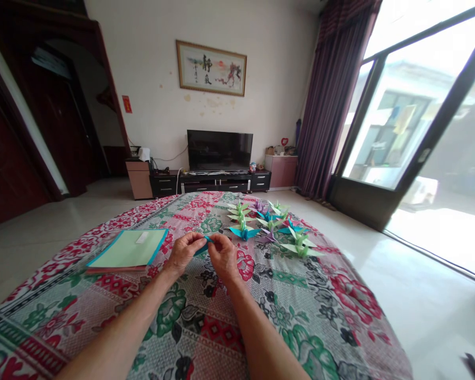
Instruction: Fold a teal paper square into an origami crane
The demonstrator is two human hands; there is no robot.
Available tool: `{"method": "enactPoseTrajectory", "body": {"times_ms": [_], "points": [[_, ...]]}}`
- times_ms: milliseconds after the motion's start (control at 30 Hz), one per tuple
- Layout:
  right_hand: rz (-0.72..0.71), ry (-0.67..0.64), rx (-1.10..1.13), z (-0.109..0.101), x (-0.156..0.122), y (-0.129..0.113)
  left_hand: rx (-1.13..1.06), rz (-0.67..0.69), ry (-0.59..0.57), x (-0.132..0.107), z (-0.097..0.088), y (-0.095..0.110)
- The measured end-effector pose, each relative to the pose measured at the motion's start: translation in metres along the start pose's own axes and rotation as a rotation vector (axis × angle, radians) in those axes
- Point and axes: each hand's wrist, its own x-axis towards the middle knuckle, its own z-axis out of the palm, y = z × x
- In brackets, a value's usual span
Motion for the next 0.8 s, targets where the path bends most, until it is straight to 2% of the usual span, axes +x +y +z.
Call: {"method": "enactPoseTrajectory", "body": {"times_ms": [367,633,800], "points": [[0.005,-0.047,0.027,-0.001,-0.001,-0.004,-0.029,0.018,-0.055,-0.001,-0.003,0.003],[0.027,-0.028,-0.018,-0.002,-0.001,-0.007,-0.151,-0.111,-0.074,-0.003,-0.004,0.006],[-0.016,-0.021,-0.089,-0.005,-0.001,-0.013,-0.195,-0.14,-0.066,-0.002,-0.003,0.006]]}}
